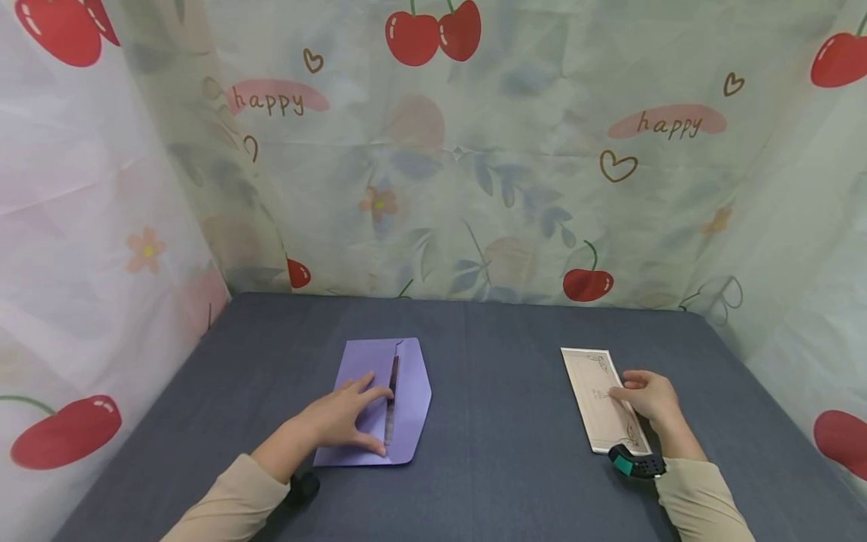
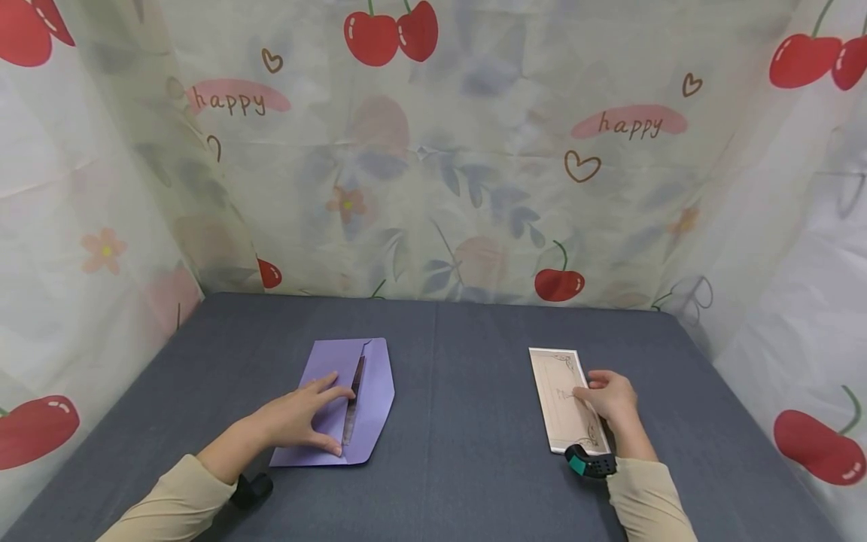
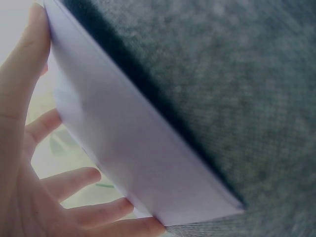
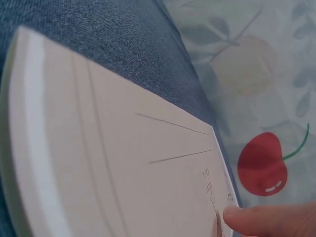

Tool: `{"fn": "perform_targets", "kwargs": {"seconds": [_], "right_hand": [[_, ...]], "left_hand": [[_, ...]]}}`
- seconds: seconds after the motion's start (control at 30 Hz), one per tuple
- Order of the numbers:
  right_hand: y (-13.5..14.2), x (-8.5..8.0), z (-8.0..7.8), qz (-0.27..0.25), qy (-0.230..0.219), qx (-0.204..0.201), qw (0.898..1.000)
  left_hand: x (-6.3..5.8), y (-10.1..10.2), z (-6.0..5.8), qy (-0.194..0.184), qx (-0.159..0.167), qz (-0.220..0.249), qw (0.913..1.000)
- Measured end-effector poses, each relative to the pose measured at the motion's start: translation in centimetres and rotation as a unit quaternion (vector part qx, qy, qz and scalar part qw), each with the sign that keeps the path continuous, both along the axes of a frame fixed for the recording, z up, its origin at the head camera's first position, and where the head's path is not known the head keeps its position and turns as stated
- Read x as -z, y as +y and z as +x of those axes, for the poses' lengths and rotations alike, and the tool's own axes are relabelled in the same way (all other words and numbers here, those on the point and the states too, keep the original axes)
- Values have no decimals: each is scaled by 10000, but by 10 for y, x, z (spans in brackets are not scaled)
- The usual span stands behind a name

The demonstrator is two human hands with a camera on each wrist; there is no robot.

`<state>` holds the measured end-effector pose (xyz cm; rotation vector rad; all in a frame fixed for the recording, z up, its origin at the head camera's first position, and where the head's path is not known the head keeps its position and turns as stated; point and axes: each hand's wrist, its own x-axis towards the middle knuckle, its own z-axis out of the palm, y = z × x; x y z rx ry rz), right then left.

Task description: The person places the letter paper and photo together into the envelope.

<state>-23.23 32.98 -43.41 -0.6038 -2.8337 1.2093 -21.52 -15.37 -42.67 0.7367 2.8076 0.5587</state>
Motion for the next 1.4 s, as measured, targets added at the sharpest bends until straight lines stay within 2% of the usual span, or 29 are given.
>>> {"fn": "perform_targets", "kwargs": {"seconds": [0.23, 0.57, 0.83, 1.0, 1.27, 1.4], "right_hand": [[-2, 0, 0, 145, -51, -14, 9999], [-4, 2, -3, 318, -103, 240, 9992], [-3, -1, -1, 383, -220, 214, 9988], [-2, 0, -1, 371, -53, 151, 9992], [1, 0, -2, -16, 127, 124, 9998], [3, -2, -2, -279, 183, -88, 9994]], "left_hand": [[0, 0, 1, -42, -28, 11, 10000], [-1, 0, 1, -81, -64, -28, 9999], [-2, 1, 1, -77, -32, -33, 10000], [-2, 1, 1, -56, -13, -43, 10000], [-1, 1, 1, -50, -30, -31, 10000], [-1, 1, 0, -64, -36, -38, 10000]]}}
